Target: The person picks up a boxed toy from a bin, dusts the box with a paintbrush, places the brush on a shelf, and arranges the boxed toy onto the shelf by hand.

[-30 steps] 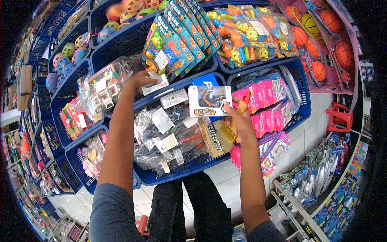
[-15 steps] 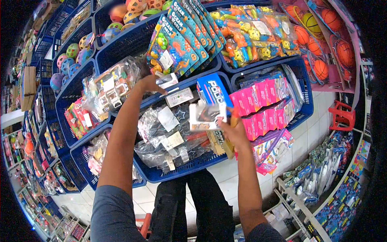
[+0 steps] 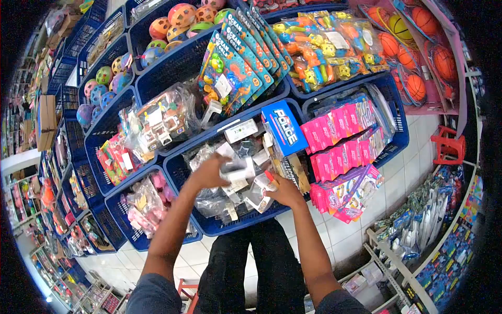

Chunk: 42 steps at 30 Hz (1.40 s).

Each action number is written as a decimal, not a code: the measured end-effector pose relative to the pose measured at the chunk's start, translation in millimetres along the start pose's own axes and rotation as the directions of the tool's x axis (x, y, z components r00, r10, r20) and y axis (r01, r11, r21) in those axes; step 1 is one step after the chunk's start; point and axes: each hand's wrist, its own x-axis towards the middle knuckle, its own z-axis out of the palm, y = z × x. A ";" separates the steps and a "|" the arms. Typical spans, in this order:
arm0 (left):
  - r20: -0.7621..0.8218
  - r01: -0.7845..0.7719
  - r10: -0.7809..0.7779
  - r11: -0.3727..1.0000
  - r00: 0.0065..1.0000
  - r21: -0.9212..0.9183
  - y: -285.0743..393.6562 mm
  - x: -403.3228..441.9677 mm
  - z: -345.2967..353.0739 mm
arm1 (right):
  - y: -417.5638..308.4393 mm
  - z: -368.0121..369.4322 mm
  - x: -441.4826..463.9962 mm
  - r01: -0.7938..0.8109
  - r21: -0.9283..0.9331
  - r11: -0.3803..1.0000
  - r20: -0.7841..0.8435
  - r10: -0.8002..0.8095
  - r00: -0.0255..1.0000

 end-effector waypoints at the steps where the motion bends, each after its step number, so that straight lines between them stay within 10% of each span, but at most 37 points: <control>1: 0.071 0.006 -0.003 0.999 0.997 -0.049 -7.0 -4.5 20.4 | 2.9 -0.3 1.3 -0.027 -0.027 0.999 0.006 0.027 1.000; 4: 0.391 -0.026 0.010 0.999 0.921 0.037 -3.6 2.3 48.4 | 10.2 -11.2 -0.1 -0.082 -0.087 0.993 0.067 0.088 0.994; 7: 0.380 -0.073 0.023 0.990 0.925 0.119 1.4 33.1 43.2 | 15.5 -23.4 -7.1 -0.112 -0.115 0.987 0.080 0.121 0.989; 10: -0.087 0.070 -0.070 0.998 0.994 -0.008 -11.8 83.7 11.6 | 21.3 -29.2 -7.6 -0.066 -0.050 0.997 0.019 0.067 0.998; 12: -0.520 -0.058 0.112 0.991 0.847 0.119 -54.2 125.4 1.6 | 30.7 -25.1 -3.8 -0.021 -0.014 1.000 0.010 0.021 1.000; 16: -0.612 0.179 -0.095 0.981 0.785 0.077 -159.9 184.9 -4.5 | 30.8 -26.0 -1.1 -0.044 -0.025 0.999 0.046 0.045 0.998; 22: -0.338 0.734 -0.663 0.661 0.668 0.155 -247.2 216.6 9.3 | 43.7 -21.9 -3.3 0.020 0.191 0.981 -0.020 -0.017 1.000; 28: -0.409 0.635 -0.487 0.601 0.772 0.485 -253.9 213.1 17.4 | 45.8 -13.0 -1.4 -0.022 0.219 0.976 -0.064 0.037 0.997; 31: -0.442 0.715 -0.566 0.603 0.696 0.353 -229.8 207.0 5.9 | 47.6 -5.4 -0.2 -0.026 0.198 0.980 -0.079 0.042 0.996; 36: -0.579 0.360 -0.341 0.929 0.741 -0.087 -145.8 167.2 -8.5 | 29.8 -8.2 -21.2 -0.032 0.148 0.989 -0.149 0.055 0.987; 42: -0.885 -0.034 -0.035 0.998 0.464 -0.057 -37.1 69.2 -34.5 | 25.4 -12.3 -62.8 0.077 0.222 0.972 -0.365 0.009 0.931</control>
